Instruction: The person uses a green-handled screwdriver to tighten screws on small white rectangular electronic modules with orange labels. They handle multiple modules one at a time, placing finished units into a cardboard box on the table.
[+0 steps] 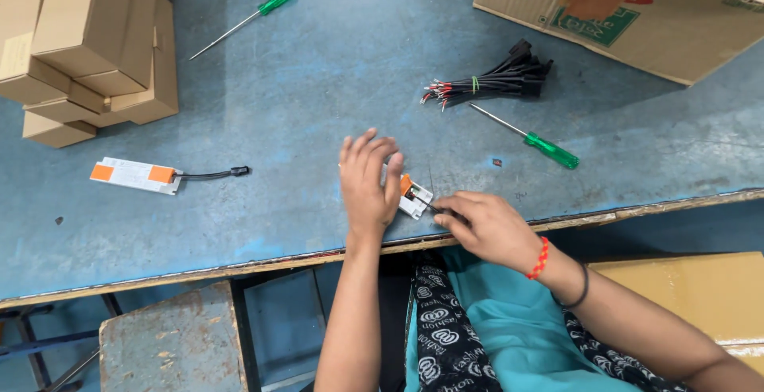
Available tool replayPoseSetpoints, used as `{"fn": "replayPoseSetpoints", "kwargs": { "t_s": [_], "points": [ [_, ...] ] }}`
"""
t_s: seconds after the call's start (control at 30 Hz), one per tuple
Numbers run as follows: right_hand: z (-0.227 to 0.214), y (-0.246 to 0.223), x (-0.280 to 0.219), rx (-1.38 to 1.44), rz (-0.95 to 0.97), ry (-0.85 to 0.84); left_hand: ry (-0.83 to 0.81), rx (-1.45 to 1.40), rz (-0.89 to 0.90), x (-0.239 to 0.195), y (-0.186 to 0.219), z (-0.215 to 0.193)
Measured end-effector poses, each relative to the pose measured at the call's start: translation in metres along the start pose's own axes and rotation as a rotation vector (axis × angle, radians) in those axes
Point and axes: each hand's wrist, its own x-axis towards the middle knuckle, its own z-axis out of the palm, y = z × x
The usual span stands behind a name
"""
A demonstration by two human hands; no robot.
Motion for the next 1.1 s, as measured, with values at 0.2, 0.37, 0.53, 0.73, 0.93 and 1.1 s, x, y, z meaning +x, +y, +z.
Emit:
{"fn": "replayPoseSetpoints", "kwargs": {
  "t_s": [0.2,0.37,0.53,0.73,0.93,1.1],
  "points": [
    [0.002,0.000,0.005,-0.012,0.016,-0.024,-0.165,0.137,-0.051,-0.009,0.007,-0.002],
    [0.022,0.003,0.012,-0.079,0.083,0.036,-0.180,0.320,-0.022,-0.007,0.007,0.007],
    [0.025,0.009,0.004,-0.081,-0.010,0.101,-0.215,0.353,-0.022,-0.008,0.006,0.009],
    [0.024,0.005,0.003,-0.149,-0.054,0.122,-0.221,0.350,-0.018,-0.005,0.006,0.007],
    [0.018,0.005,0.001,-0.181,-0.081,0.107,-0.221,0.331,-0.003,-0.008,0.006,0.008],
    [0.012,0.011,0.002,-0.156,-0.066,-0.026,-0.250,0.287,0.041,0.000,0.012,-0.001]
  ]
}}
